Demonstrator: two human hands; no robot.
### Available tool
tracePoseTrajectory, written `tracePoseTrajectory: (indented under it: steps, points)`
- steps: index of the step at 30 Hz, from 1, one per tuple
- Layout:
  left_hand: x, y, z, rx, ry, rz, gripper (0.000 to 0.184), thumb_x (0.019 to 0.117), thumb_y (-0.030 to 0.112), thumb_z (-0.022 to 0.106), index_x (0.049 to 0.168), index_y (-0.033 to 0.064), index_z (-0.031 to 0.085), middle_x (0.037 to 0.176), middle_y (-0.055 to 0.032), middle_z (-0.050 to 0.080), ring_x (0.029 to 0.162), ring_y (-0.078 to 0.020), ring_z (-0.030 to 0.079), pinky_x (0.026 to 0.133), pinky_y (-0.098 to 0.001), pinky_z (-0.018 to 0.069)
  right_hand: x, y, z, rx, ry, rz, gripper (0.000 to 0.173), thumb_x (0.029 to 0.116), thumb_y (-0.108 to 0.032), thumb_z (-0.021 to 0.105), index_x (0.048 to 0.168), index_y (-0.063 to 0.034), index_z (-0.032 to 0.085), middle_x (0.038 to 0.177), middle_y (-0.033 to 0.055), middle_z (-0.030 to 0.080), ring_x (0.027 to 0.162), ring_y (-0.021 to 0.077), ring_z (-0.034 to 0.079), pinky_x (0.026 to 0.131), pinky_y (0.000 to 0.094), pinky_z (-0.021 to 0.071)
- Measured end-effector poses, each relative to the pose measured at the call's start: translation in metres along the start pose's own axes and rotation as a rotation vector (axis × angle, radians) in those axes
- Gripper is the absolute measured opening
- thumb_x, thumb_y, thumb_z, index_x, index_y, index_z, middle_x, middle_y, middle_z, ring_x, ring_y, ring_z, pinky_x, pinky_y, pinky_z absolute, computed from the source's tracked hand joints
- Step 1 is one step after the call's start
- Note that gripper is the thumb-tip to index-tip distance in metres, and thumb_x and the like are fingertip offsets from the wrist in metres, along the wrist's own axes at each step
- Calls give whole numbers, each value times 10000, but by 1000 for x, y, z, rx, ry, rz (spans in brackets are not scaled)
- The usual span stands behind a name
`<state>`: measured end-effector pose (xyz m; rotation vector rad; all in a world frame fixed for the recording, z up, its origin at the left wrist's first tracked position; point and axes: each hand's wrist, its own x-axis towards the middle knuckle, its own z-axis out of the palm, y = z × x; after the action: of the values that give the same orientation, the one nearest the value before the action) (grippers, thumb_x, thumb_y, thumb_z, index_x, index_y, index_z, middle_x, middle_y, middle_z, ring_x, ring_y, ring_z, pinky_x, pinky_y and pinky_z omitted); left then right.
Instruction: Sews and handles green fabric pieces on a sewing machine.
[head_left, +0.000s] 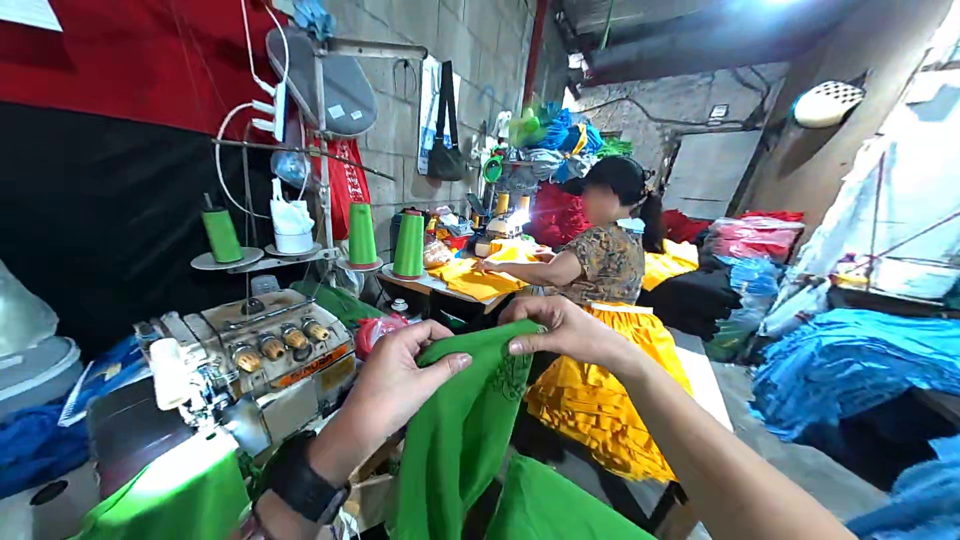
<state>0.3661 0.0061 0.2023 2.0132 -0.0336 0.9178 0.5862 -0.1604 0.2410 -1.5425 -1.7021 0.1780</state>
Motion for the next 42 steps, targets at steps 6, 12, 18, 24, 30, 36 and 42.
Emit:
tracePoseTrajectory:
  steps: [6,12,18,24,30,36,42]
  points:
    - [15,12,-34,337,-329,-162,381,913,114,765,1278,51,674,1139,-81,721,1022,-159,694,924,-376,566,17,14,-10,118,304,-28,211,864,-22,743,789,-115,568,795,-47,642,707,6,591,665,201,506]
    - [15,16,-66,579,-300,-237,184,984,148,683,1142,69,733,972,-62,736,861,-164,690,809,-403,564,12,15,-33,80,385,8,188,887,-1,736,879,-73,563,768,-21,631,689,18,609,667,197,526]
    - [21,-4,-87,691,-136,-118,154,1008,116,642,1052,19,753,1031,-145,717,977,-273,673,889,-538,518,4,30,-47,-20,306,149,98,971,-89,675,1034,-25,714,863,22,715,766,47,667,745,254,569]
    - [26,-8,-86,834,-44,-150,186,1020,122,628,1094,19,764,1099,-181,679,1061,-345,638,927,-579,487,-1,42,-55,-143,266,153,92,942,-68,708,1020,-18,714,913,38,699,805,61,636,774,277,539]
    - [26,-15,-85,1119,-44,-289,251,1030,277,623,1123,102,777,1092,-202,661,1041,-402,637,853,-630,498,-5,51,-63,-193,243,157,69,950,-100,711,961,-33,699,822,39,672,741,88,625,724,307,532]
    - [26,-13,-77,1045,-103,-549,373,1097,297,458,1122,33,721,966,-229,702,949,-432,674,839,-668,488,-12,37,-59,-275,281,176,177,1038,-160,590,1030,-63,738,893,20,692,812,55,620,785,314,511]
    - [30,-6,-69,390,11,-846,462,1141,346,285,1455,83,499,966,-168,703,641,-207,627,620,-364,528,-15,34,-65,-280,299,163,140,1027,-148,598,1020,-75,716,832,-3,672,739,24,605,720,267,514]
